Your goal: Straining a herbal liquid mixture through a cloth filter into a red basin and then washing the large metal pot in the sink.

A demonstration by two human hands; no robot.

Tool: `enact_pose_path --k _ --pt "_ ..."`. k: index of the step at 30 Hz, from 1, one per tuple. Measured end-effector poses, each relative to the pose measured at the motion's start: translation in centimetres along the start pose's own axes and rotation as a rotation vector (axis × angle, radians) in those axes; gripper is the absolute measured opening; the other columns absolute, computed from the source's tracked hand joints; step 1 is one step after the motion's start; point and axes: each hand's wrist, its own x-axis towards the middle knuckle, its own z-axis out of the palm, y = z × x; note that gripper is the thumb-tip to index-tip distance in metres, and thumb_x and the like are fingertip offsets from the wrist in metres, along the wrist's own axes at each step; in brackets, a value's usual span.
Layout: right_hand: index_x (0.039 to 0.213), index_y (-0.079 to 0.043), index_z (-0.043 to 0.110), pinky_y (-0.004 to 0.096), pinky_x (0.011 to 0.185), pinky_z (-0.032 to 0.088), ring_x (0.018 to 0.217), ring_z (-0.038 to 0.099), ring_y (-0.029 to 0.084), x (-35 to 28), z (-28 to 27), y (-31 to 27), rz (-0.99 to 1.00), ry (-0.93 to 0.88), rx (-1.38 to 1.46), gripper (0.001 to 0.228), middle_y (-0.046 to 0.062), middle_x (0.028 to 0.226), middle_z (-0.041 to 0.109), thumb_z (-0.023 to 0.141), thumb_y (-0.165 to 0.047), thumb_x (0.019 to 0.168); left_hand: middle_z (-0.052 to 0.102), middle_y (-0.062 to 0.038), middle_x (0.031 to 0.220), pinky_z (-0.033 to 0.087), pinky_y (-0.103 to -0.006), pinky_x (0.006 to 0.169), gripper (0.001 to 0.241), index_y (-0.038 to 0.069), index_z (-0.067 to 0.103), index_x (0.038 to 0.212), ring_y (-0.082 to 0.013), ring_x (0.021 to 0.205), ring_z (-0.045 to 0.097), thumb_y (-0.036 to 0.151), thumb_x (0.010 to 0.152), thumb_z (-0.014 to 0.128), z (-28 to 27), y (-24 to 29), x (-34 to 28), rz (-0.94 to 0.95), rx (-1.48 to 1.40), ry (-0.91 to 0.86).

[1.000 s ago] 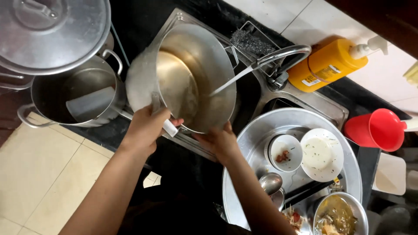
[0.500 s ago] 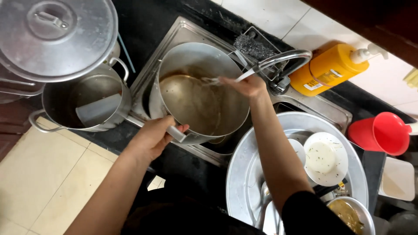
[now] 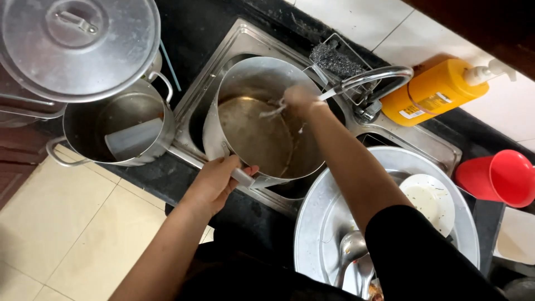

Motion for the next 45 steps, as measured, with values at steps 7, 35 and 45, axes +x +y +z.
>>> enact_pose_path --k 7,35,45 --pt "0.11 0.006 0.078 0.039 0.073 0.054 0.08 0.067 0.019 5.5 -5.9 -0.1 0.3 -0.036 -0.779 0.024 0.012 0.1 0.072 0.065 -0.012 0.101 0.062 -0.018 0.128 0.058 -0.0341 0.093 0.048 -0.016 0.045 0.132 -0.0269 0.11 0.072 0.016 0.096 0.051 0.5 -0.1 -0.6 0.03 -0.064 -0.041" --pt "0.139 -0.006 0.06 0.042 0.119 0.043 0.139 0.057 0.025 -1.5 1.8 -1.7 -0.103 -0.417 -0.644 0.044 0.017 0.156 0.053 0.056 -0.03 0.103 0.067 -0.018 0.124 0.053 -0.0286 0.098 0.047 -0.015 0.05 0.13 -0.0227 0.111 0.074 0.02 0.098 0.052 1.0 0.5 -0.6 -0.027 -0.02 0.033" --pt "0.129 -0.018 0.064 0.034 0.084 0.058 0.1 0.067 0.018 -2.6 -1.3 -0.8 0.129 0.167 -1.331 0.037 0.003 0.129 0.065 0.056 -0.022 0.093 0.062 -0.019 0.125 0.057 -0.0338 0.094 0.046 -0.019 0.048 0.127 -0.0265 0.108 0.073 0.015 0.096 0.053 0.7 -0.3 -0.6 0.034 -0.096 0.01"
